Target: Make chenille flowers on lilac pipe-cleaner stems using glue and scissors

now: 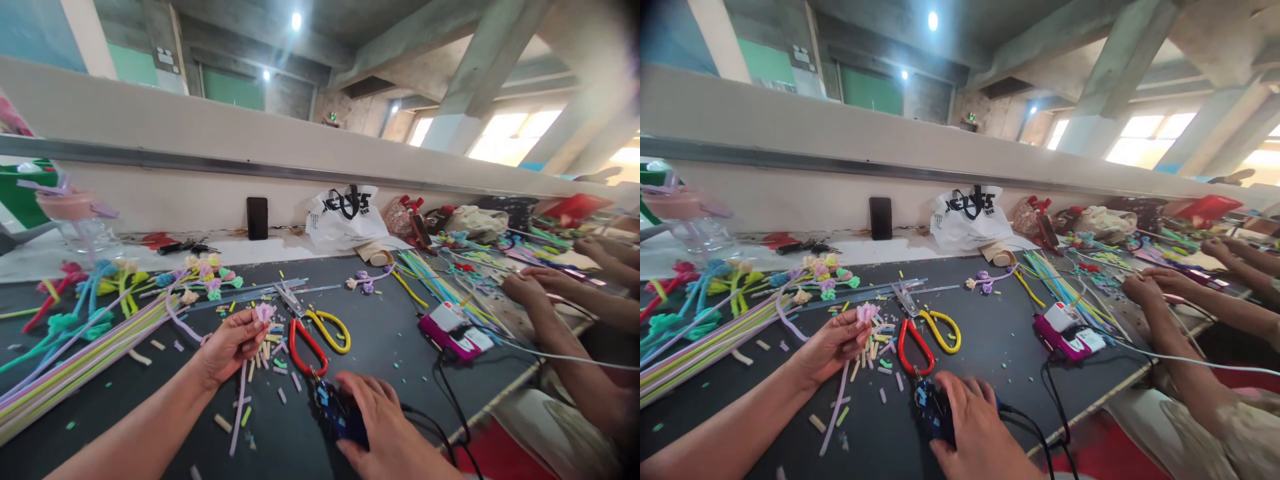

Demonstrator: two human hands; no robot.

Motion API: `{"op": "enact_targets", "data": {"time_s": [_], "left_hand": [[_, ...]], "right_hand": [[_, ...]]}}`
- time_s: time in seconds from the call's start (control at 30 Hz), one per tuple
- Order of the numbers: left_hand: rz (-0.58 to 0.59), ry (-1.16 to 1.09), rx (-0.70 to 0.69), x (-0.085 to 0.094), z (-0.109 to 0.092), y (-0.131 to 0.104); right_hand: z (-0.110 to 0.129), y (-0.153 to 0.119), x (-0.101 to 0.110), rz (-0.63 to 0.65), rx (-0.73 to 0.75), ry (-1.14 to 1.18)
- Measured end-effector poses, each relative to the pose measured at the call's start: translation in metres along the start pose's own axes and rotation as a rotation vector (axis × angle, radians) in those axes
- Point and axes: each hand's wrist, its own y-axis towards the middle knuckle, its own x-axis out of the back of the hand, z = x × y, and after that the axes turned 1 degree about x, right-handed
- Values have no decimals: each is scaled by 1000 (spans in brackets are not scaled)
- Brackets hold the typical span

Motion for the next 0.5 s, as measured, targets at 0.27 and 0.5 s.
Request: {"op": "enact_targets", "data": {"time_s": [0.27,0.5], "left_hand": [[23,-18,-35,4,-2,1],[61,-51,-28,4,-3,2]], "right_hand": [[-18,-20,15,-77,16,-115],[-24,-9,9,12,-23,-202]]}}
